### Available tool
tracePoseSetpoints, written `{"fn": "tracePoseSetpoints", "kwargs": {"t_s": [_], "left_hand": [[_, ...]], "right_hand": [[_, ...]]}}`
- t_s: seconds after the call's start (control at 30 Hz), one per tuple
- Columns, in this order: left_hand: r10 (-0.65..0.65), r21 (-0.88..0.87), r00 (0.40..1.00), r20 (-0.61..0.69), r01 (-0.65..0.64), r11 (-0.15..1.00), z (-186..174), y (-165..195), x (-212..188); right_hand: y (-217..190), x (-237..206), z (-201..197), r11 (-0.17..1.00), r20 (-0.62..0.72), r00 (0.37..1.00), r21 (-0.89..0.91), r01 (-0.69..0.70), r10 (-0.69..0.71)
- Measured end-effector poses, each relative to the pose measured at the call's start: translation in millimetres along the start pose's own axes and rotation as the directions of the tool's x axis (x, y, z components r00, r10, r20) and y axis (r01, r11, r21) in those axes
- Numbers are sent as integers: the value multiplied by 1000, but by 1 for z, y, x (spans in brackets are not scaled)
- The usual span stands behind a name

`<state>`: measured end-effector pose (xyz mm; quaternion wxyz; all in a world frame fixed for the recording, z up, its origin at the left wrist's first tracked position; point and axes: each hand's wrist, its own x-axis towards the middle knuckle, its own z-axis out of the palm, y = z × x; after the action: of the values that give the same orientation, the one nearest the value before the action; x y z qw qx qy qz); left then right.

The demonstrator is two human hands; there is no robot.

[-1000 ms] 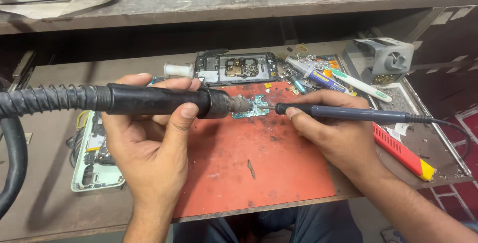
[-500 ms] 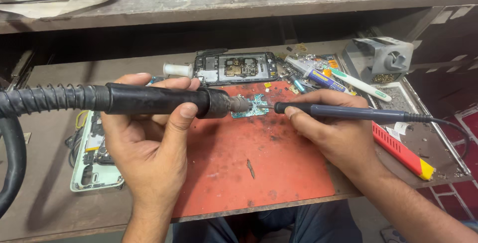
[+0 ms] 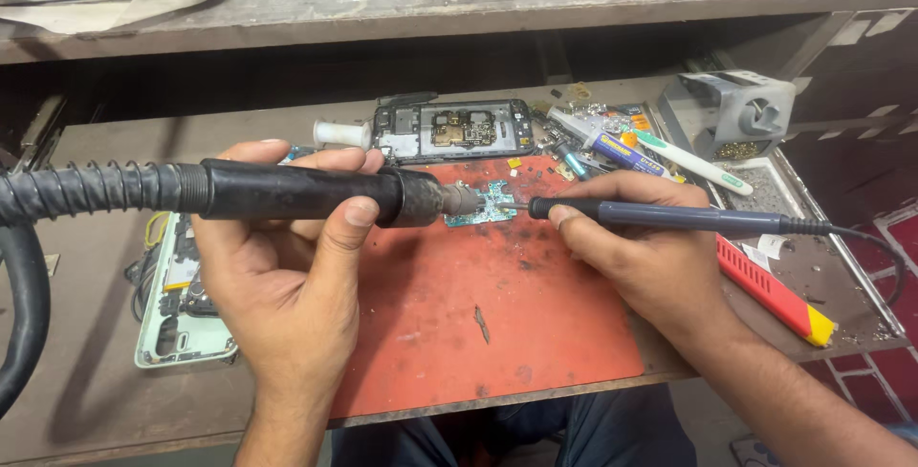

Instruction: The person uses a hot air gun and a soldering iron to reflow solder on a small circuit board. They apply flux from a syringe, then use tweezers to position and adjust a tiny component while heating the board.

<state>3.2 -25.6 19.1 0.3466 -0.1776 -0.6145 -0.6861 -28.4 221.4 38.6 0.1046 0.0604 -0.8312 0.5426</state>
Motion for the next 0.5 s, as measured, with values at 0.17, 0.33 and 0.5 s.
{"fn": "tracePoseSetpoints", "kwargs": {"t_s": [0.17,0.33,0.5], "left_hand": [[0,-15,1000,-1,0,1000,0,0,0],[-11,-6,1000,-6,11,1000,1,3,2],[-50,18,998,-37,50,999,3,5,4]], "right_hand": [[-1,1,0,999,-4,1000,-36,0,0],[-2,0,-1,998,6,1000,-59,17,-17],[-2,1,0,1000,12,1000,-22,15,-15]]}}
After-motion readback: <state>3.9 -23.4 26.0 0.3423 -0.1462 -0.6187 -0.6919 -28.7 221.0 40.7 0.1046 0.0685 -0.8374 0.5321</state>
